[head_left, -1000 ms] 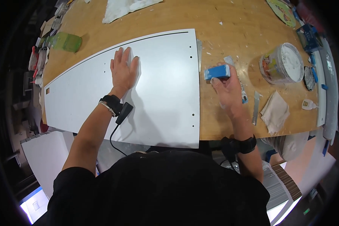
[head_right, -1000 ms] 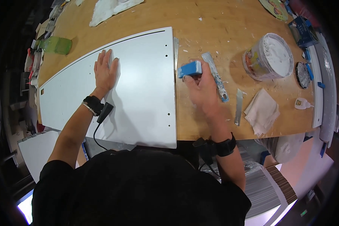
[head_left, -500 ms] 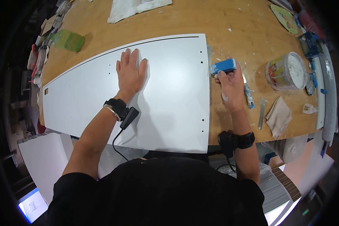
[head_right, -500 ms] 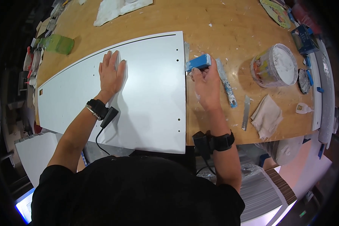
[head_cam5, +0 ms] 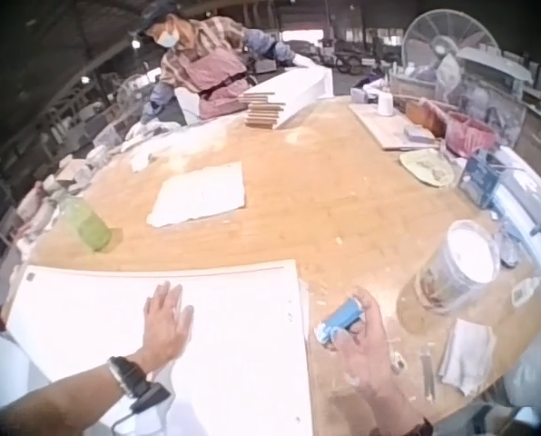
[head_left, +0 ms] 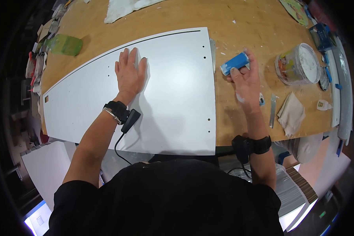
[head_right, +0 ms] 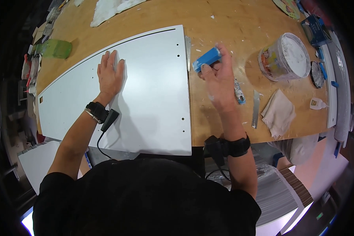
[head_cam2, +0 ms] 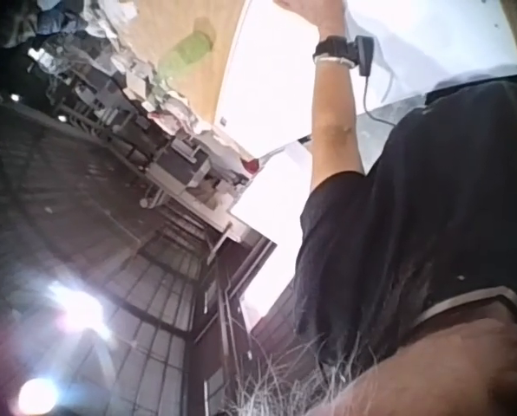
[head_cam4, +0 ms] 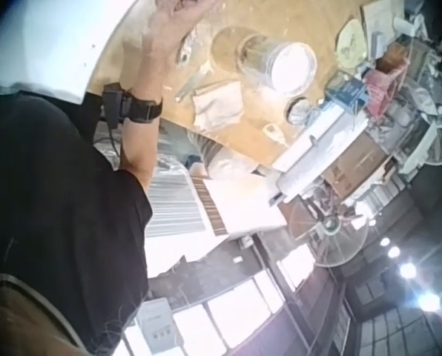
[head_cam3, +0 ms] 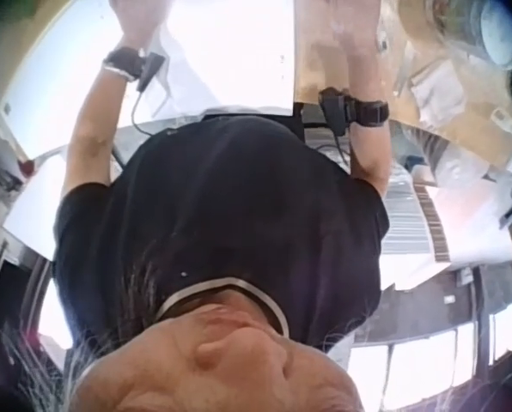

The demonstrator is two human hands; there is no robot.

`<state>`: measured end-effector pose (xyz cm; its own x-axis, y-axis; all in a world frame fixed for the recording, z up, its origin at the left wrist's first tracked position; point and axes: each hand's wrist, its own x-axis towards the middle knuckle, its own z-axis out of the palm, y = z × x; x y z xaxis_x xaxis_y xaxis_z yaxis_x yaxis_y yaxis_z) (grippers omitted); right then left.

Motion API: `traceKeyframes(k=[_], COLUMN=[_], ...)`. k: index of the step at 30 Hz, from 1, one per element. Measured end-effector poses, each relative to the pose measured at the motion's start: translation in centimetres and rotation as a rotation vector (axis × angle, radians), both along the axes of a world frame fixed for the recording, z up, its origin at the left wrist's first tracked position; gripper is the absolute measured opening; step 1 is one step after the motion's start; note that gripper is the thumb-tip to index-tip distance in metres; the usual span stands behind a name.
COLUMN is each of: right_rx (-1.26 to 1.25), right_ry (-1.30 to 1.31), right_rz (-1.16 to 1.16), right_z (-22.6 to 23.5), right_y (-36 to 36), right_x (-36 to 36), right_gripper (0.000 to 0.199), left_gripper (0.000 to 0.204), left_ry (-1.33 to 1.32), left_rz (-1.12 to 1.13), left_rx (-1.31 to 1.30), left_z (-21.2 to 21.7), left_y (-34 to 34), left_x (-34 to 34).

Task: Manually sanding the edges and surface of a large white wood panel using sandpaper and a sanding block.

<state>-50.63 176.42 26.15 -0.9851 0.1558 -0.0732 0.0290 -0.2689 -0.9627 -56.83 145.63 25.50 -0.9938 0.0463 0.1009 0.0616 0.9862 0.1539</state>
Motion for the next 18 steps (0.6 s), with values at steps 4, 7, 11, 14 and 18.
traceKeyframes(k=[4,7,11,14,18], right_rx=[0.237,0.413,0.558,0.619,0.672], right_ry=[0.008,0.043,0.100,0.106,0.154], right_rz=[-0.006,-0.029,-0.041,-0.046,-0.049], right_z=[-0.7,-0.7,-1.0,-1.1,-1.0], right_y=[-1.3,-2.0,-2.4,-2.6,-2.6], right_x=[-0.3,-1.1,-1.4,-0.9,0.4], right_gripper=[0.054,0.053,0.054,0.053,0.052], left_gripper=[0.054,0.054,0.055,0.055,0.055], left_ry=[0.009,0.013,0.011,0.021,0.032], left_rz=[0.003,0.002,-0.016,-0.026,-0.035], left_rx=[0.011,0.014,0.037,0.030,0.019], left_z=[-0.4,-0.5,-0.5,-0.6,-0.6], left_y=[0.0,-0.3,-0.3,-0.4,-0.3], left_x=[0.0,0.2,0.3,0.3,0.0])
